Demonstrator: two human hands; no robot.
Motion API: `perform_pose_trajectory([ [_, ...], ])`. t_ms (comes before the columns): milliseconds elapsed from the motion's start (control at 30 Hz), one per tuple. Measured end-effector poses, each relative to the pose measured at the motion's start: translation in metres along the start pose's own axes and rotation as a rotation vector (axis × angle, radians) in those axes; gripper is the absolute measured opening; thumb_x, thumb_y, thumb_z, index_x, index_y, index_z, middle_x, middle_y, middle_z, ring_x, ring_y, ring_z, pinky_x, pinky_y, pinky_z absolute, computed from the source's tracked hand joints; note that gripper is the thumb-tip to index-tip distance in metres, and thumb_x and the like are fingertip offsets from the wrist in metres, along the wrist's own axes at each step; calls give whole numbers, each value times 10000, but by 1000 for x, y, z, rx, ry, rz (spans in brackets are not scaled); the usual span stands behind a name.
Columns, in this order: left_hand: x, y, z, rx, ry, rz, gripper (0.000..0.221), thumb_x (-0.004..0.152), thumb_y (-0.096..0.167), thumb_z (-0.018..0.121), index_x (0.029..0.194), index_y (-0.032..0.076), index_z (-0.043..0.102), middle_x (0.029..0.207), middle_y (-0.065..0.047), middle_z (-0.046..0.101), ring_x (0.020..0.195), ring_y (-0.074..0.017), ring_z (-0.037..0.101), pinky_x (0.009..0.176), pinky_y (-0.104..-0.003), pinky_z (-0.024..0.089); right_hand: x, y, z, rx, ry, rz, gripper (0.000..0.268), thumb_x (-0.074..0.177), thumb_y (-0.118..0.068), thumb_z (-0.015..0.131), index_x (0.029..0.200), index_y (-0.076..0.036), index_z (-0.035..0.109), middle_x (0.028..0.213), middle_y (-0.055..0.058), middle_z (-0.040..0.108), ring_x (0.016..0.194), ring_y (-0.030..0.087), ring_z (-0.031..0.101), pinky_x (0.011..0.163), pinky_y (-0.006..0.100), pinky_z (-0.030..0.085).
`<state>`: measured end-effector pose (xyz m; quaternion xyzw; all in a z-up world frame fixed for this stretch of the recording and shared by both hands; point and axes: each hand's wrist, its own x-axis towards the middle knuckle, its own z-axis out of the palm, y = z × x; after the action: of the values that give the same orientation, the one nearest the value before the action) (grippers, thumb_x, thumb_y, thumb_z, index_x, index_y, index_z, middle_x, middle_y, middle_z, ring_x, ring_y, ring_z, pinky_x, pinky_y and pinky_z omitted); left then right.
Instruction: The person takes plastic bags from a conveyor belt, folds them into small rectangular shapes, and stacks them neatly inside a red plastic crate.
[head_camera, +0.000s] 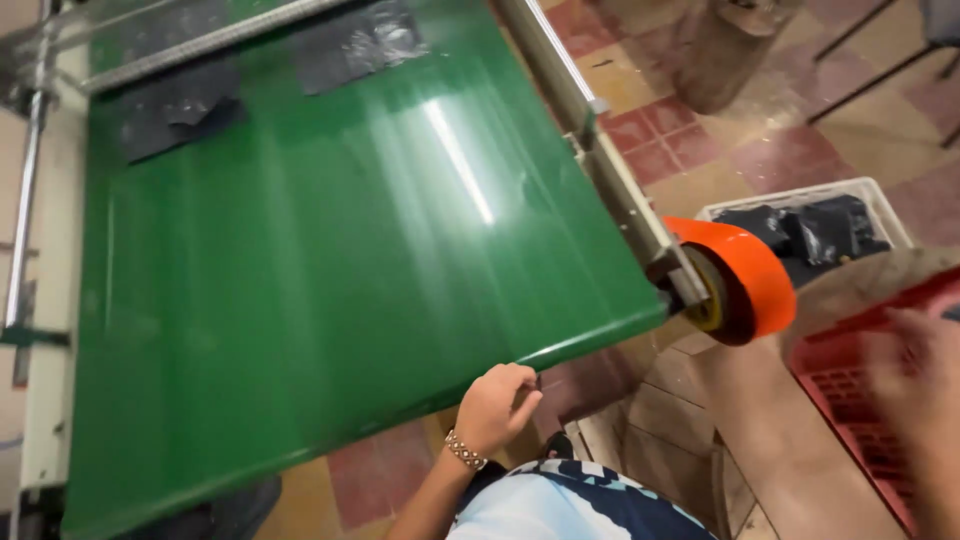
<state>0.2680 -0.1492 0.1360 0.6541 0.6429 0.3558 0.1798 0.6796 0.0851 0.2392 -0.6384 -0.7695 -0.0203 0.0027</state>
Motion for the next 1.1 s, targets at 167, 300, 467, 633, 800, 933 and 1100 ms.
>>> perform_pose_trajectory([
  [167,-29,-14,-17,58,-44,-36,128,889,247,621,954,138,605,836,-34,622,766,-254,580,658,-395,465,-28,-196,8,349,121,-470,321,814,-269,647,1089,-156,768,990,10,779,927,237,719,769,394,533],
  [300,-57,-39,-36,215,-66,-66,258,893,323,638,1041,114,607,927,-56,640,831,-272,584,612,-420,464,-22,-287,72,685,209,-775,280,911,-246,646,1126,-71,687,1073,96,722,981,304,667,866,448,497],
  [467,-96,-102,-38,456,3,-33,403,865,452,638,1158,186,563,1020,4,570,1036,-220,577,704,-368,544,0,-357,142,673,106,-540,352,849,-328,759,1154,-172,676,1018,20,705,1005,236,669,912,385,525],
  [633,-111,-138,-55,648,87,-72,694,736,537,756,1277,152,552,1330,-62,547,1324,-303,467,1006,-531,446,19,-386,172,491,155,-349,495,827,-368,789,1206,-73,670,1048,130,676,972,369,659,834,488,535],
  [800,-108,-151,-82,705,83,-74,920,629,509,839,1383,110,495,1489,-131,466,1430,-365,372,1070,-652,339,20,-398,179,358,149,-184,586,822,-464,791,1202,-44,639,1038,157,643,953,388,658,828,491,552],
  [933,-112,-166,-86,669,-13,-19,1052,567,484,885,1444,107,444,1561,-140,395,1467,-373,318,1084,-693,304,-14,-412,161,124,84,-65,771,673,-525,867,1166,1,591,1041,205,617,948,430,654,796,509,584],
  [1100,-119,-207,-78,615,73,190,868,618,556,804,1323,129,533,1435,-104,514,1394,-345,439,1072,-623,367,-25,-387,183,186,-107,55,784,670,-583,849,1097,0,544,1001,223,648,914,455,693,798,541,557],
])
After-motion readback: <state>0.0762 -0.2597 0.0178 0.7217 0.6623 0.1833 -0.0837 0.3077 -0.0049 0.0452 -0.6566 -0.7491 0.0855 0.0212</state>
